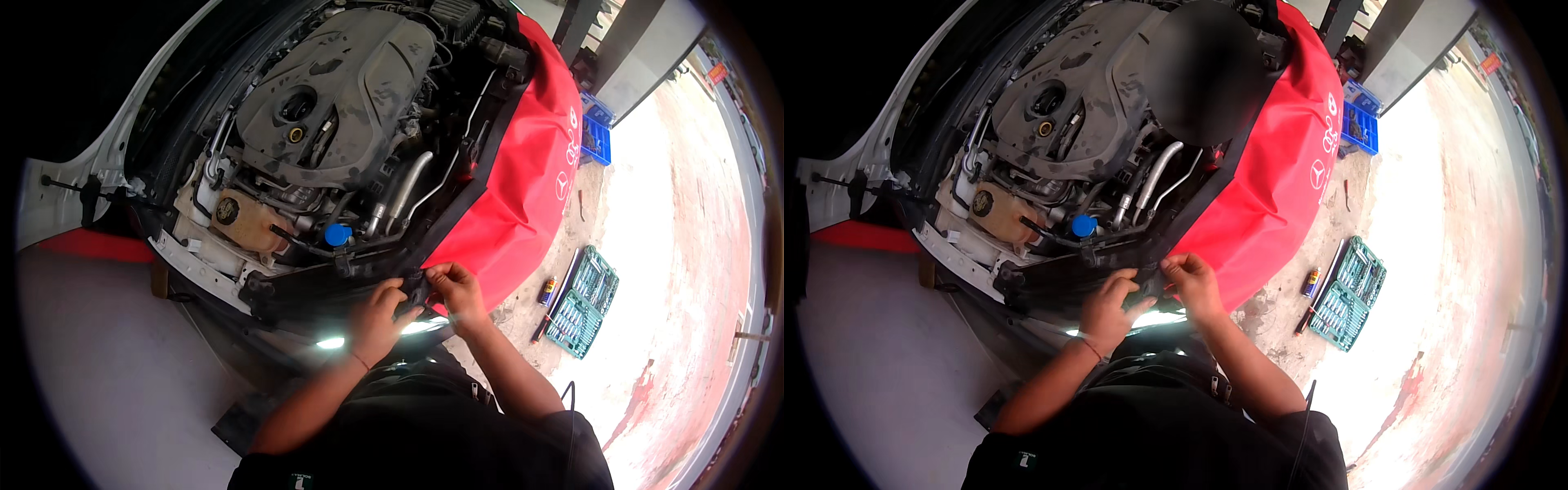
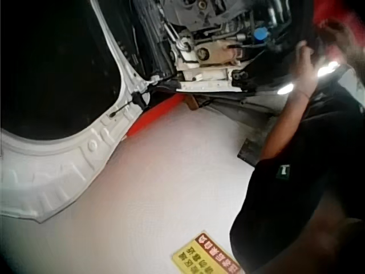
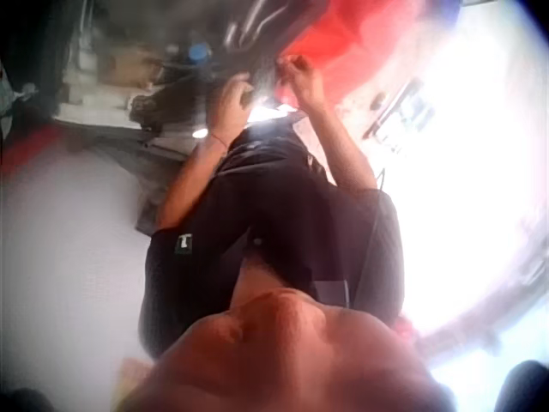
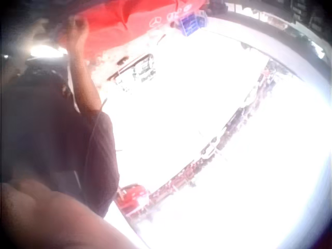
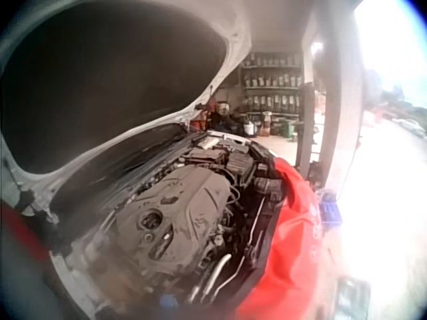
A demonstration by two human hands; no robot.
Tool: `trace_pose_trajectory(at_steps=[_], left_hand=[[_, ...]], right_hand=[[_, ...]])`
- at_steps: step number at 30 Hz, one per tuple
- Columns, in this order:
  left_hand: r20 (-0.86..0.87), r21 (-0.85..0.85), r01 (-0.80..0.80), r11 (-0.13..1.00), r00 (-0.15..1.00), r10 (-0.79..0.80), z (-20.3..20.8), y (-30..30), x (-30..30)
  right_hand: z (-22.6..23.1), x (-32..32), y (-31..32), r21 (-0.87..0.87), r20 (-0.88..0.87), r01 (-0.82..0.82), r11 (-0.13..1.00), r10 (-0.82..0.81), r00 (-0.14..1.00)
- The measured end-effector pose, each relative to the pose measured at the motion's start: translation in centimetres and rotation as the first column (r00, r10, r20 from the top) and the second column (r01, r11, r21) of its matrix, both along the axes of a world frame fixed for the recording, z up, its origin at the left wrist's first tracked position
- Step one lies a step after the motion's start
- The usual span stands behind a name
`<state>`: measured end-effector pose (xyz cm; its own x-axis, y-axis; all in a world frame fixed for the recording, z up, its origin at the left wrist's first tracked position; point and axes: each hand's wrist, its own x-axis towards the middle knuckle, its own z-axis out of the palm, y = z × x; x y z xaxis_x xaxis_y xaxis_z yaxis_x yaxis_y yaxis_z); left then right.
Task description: The person pours red coolant from a container into the car's coolant reservoir, then secures the cap. They use a screwdriver to tighten a hose clamp on the reservoir and use pliers to adjust a nearby hose. Finally, they operate the car lift to raise the vehicle.
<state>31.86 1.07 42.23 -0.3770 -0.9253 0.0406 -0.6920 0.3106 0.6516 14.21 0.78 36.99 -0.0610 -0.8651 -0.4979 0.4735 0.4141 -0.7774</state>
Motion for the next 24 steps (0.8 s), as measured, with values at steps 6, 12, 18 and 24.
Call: trace_pose_trajectory(at_steps=[6, 12, 18, 24], left_hand=[[0.091, 0.153, -0.087, 0.984, 0.993, 0.074, 0.9, 2.7, 1.6], [0.217, 0.262, -0.363, 0.894, 0.925, 0.312, -0.8, 7.3, 7.2], [0.311, 0.226, -0.478, 0.849, 0.861, 0.402, -0.2, 8.9, 9.1], [0.202, 0.31, -0.527, 0.792, 0.85, 0.487, -0.2, 7.8, 11.9]], right_hand=[[-8.1, -13.9, -7.6, -0.164, -0.949, -0.131, 0.978, -0.12, 0.292], [-3.2, -12.1, -10.7, -0.357, -0.886, 0.019, 0.934, -0.345, 0.308], [-4.2, -0.8, -9.0, -0.371, -0.716, -0.27, 0.888, -0.089, 0.692], [-4.5, 10.7, -10.5, -0.337, -0.593, -0.551, 0.763, 0.283, 0.754]])
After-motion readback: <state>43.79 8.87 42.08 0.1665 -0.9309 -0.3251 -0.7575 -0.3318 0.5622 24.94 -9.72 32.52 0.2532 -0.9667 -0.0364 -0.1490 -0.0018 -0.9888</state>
